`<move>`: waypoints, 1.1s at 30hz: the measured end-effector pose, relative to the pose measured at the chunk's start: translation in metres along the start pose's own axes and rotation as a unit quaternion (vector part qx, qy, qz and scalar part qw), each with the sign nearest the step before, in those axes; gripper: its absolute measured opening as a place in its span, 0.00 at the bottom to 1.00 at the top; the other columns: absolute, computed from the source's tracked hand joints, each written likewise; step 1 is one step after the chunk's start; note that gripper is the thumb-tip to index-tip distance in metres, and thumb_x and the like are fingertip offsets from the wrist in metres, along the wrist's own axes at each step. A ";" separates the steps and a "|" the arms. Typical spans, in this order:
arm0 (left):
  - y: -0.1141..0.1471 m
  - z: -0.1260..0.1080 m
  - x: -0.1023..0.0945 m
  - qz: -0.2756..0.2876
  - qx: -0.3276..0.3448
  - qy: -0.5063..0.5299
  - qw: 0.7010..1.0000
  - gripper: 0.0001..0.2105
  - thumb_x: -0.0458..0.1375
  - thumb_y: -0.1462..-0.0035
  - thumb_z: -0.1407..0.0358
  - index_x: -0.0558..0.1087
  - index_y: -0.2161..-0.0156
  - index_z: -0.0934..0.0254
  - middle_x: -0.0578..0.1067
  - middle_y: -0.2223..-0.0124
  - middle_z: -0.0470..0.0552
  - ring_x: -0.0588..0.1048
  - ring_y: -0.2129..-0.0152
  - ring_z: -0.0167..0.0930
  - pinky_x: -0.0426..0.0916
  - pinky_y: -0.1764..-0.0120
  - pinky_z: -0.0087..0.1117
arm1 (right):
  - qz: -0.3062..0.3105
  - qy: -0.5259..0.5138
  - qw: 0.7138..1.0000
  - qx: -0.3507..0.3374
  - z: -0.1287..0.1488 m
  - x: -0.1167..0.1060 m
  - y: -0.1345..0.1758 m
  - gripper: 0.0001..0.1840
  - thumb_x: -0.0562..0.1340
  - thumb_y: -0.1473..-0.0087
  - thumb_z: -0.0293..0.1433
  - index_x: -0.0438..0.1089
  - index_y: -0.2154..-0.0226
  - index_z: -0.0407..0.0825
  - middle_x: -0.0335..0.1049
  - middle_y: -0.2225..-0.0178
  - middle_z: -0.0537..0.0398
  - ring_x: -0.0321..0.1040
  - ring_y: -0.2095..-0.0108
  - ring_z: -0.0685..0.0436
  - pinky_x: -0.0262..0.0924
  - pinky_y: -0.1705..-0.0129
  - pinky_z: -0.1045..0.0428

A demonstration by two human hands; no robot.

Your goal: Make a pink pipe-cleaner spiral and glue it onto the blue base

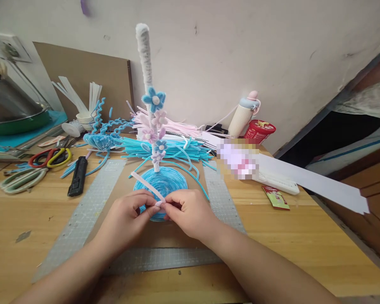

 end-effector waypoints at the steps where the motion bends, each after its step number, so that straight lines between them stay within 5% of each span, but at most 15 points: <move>1: 0.000 0.000 0.000 -0.004 -0.003 0.010 1.000 0.09 0.55 0.44 0.68 0.72 0.75 0.63 0.74 0.71 0.46 0.71 0.73 0.28 0.63 0.68 0.29 | -0.001 -0.020 1.000 0.014 0.000 0.001 0.000 0.14 0.58 0.44 0.38 0.74 0.73 0.48 0.73 0.77 0.55 0.70 0.75 0.48 0.63 0.72 0.54; 14: 0.001 0.001 0.005 -0.037 0.003 -0.022 0.999 0.05 0.56 0.43 0.66 0.71 0.70 0.61 0.74 0.67 0.46 0.72 0.71 0.29 0.64 0.68 0.30 | 0.018 -0.161 0.983 0.092 -0.006 0.003 -0.005 0.14 0.62 0.49 0.40 0.69 0.77 0.46 0.71 0.79 0.56 0.71 0.76 0.48 0.66 0.72 0.54; 18: 0.007 -0.005 0.000 -0.134 0.137 -0.158 0.969 0.06 0.55 0.42 0.68 0.72 0.61 0.58 0.76 0.59 0.49 0.73 0.62 0.33 0.61 0.60 0.35 | 0.050 -0.157 0.979 0.124 -0.009 0.005 -0.005 0.12 0.62 0.50 0.37 0.69 0.78 0.46 0.70 0.81 0.57 0.69 0.79 0.50 0.64 0.74 0.54; 22: 0.006 -0.006 -0.005 -0.080 0.245 -0.248 0.934 0.13 0.53 0.42 0.74 0.72 0.57 0.53 0.76 0.53 0.44 0.67 0.49 0.37 0.44 0.46 0.43 | 0.116 -0.126 0.976 0.134 -0.011 0.010 0.000 0.12 0.62 0.50 0.36 0.70 0.78 0.46 0.71 0.81 0.56 0.70 0.79 0.49 0.63 0.76 0.55; 24: 0.001 -0.004 -0.007 -0.032 0.223 -0.255 0.940 0.10 0.53 0.41 0.71 0.74 0.64 0.54 0.78 0.59 0.43 0.67 0.51 0.37 0.42 0.45 0.44 | 0.117 -0.129 0.972 0.155 -0.009 0.009 0.001 0.13 0.63 0.51 0.38 0.69 0.79 0.46 0.70 0.82 0.56 0.70 0.79 0.48 0.63 0.77 0.55; 29: -0.008 0.001 -0.011 0.006 0.156 -0.234 0.960 0.09 0.54 0.40 0.65 0.76 0.69 0.59 0.77 0.68 0.48 0.71 0.63 0.36 0.57 0.57 0.40 | 0.101 -0.153 0.968 0.169 -0.005 -0.001 -0.004 0.15 0.65 0.55 0.40 0.70 0.78 0.45 0.70 0.82 0.56 0.69 0.80 0.50 0.64 0.76 0.55; 33: -0.009 0.004 -0.008 0.049 0.064 -0.079 0.994 0.09 0.54 0.42 0.67 0.76 0.70 0.62 0.77 0.69 0.49 0.73 0.69 0.32 0.63 0.64 0.32 | 0.089 -0.176 0.968 0.158 -0.004 -0.005 -0.006 0.16 0.66 0.57 0.42 0.71 0.78 0.43 0.71 0.82 0.56 0.69 0.80 0.50 0.64 0.76 0.55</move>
Point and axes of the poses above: each hand's wrist, its own y-axis away from the middle knuckle, its own x-axis out of the palm, z = x × y, the point moved 1 cm from there along -y, towards the middle knuckle
